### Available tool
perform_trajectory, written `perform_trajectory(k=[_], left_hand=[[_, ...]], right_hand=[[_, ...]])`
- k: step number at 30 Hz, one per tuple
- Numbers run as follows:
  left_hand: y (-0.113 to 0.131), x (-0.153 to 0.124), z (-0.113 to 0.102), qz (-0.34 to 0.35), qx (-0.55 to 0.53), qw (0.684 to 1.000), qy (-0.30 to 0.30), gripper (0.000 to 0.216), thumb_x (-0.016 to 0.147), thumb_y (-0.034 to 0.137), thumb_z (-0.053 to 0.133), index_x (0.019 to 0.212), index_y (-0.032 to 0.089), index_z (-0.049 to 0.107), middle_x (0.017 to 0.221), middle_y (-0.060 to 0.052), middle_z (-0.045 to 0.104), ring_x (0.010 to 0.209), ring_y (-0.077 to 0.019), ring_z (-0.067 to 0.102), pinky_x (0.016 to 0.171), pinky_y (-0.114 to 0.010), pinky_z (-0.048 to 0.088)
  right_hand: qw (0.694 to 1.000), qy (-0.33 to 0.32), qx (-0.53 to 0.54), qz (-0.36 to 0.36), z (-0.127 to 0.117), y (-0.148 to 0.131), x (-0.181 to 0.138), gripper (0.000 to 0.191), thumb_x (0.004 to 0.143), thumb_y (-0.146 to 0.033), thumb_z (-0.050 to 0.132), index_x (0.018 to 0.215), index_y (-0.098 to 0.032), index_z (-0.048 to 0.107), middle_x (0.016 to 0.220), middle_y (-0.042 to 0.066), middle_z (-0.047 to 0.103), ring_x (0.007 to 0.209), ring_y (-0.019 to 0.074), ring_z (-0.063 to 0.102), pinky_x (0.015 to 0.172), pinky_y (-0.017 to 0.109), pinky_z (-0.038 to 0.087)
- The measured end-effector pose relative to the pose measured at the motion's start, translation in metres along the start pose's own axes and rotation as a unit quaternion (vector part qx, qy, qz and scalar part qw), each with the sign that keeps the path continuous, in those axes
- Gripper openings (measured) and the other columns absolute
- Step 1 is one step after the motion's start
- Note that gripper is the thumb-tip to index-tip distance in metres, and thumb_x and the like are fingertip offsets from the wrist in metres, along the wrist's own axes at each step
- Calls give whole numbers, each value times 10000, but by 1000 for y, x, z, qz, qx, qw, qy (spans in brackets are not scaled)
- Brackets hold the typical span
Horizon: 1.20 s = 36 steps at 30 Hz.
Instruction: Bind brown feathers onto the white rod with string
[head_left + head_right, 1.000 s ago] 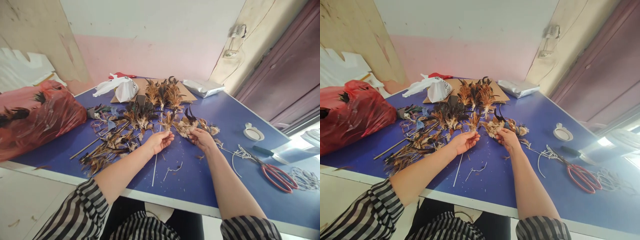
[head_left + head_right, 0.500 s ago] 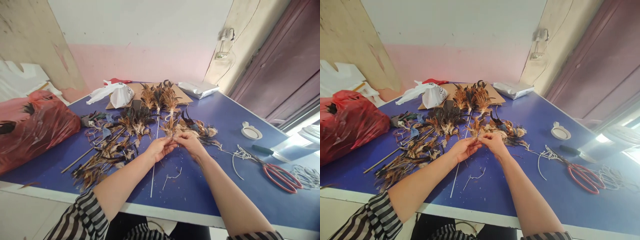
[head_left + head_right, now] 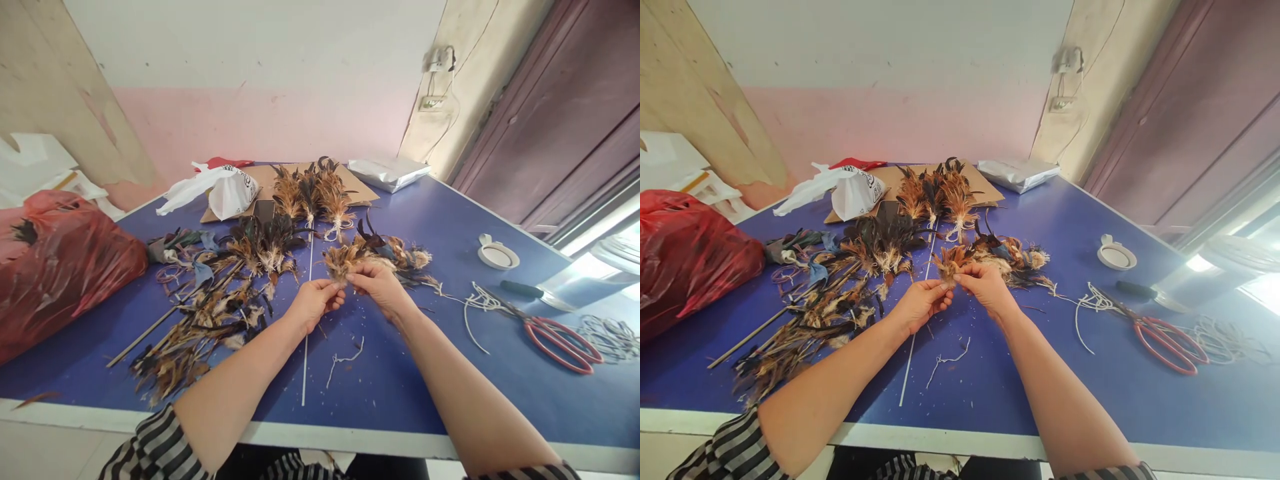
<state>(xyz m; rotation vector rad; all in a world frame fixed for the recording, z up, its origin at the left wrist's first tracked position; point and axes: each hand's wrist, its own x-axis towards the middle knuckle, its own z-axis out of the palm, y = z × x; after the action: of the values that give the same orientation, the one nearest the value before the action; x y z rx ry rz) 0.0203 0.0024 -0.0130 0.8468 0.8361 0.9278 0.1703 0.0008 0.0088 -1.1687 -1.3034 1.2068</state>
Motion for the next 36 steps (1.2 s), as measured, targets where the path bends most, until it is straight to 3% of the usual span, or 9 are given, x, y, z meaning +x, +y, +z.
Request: perform_trajectory(k=[7,13,18,22,29,36], left_hand=[[-2,-2,1,-3,-14,1000,-17,212,665,256,672,790,87,645,796,-100,652,642,-109,609,564,-188,476],[0,-1,1,-3,-33,999,-14,138,661,202,672,706,80,622,628,-43,602,519,-65,546,486,-163,445],[1,-1,1,-24,-60,998,-24,148,637,197,690,693,85,612,616,-27,573,514,-57,522,477,-162,442],[0,-1,0,-19,-45,999,-24,207,580,231,730,675,93,608,603,-10,551,505,-54,505,475,-167,438],[0,-2,0,54,65,996,-32,288,644,361,659,794,117,638,723,-64,623,605,-119,580,508,-203,436],[-1,0,-1,175,193,965,-14,308,700,425,576,635,126,611,586,-12,541,538,-100,488,524,-212,396]], right_hand=[[1000,13,5,-6,5,2,1,170,611,-302,648,633,-145,586,533,-38,519,482,71,400,493,226,320],[999,36,-10,-29,8,5,1,155,628,-294,628,651,-150,575,567,-34,528,506,75,409,523,230,335],[994,50,-67,-75,6,12,3,136,649,-287,609,686,-158,585,630,-17,555,579,100,461,590,247,373],[994,51,-58,-73,8,12,3,150,640,-297,614,697,-164,574,645,-14,565,598,109,489,612,254,393],[1000,-3,-12,-12,13,3,-3,233,606,-349,649,708,-157,567,626,-12,560,531,90,469,532,235,385],[991,27,-74,-105,7,8,2,206,629,-375,645,618,-172,614,634,12,577,640,148,506,627,283,432]])
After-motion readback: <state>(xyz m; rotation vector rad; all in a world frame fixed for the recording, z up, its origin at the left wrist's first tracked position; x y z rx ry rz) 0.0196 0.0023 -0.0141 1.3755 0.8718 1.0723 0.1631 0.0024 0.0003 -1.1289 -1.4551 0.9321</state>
